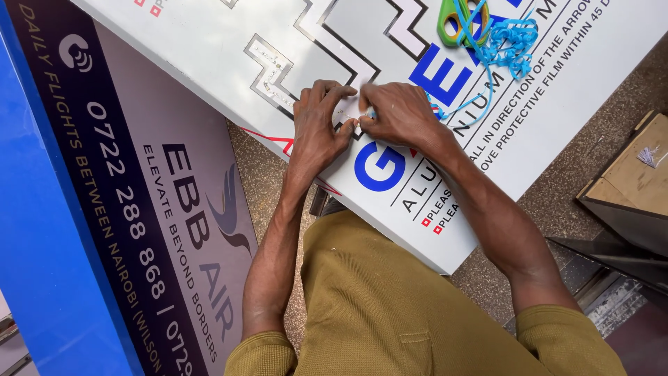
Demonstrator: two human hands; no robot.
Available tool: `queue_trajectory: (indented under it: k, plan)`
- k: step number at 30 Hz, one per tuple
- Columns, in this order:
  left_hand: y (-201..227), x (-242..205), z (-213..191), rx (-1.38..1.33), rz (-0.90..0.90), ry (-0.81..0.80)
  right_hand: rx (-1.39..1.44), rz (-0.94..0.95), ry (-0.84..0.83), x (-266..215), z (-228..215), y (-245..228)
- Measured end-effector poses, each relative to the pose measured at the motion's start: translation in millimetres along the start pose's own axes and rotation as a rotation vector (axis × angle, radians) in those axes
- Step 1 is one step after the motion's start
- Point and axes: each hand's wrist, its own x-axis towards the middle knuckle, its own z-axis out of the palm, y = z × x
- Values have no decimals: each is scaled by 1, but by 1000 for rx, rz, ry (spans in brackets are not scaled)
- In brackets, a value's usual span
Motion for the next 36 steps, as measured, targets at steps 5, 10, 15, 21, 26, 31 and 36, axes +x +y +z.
queue_trajectory:
  k: [5,10,15,21,26,31,36]
  plan:
    - [8,-2,-10,-52,15,-1,56,5,-82,-1,-21,-6]
    - [14,-4,-13,-33,35,14,191,27,-123,-5,-44,-1]
    - [19,-2,-2,118,22,54,172,94,-32,-9,-39,28]
    - [25,43,14,-106,232,-207,202,-396,290,-29,-69,36]
    - [35,75,-2,-329,119,-371,-69,-273,791,-63,-92,23]
    - [29,87,-5,-506,38,-428,458,-16,989,-70,0,0]
    - [31,89,0,-457,165,-236,972,161,557,-46,39,-10]
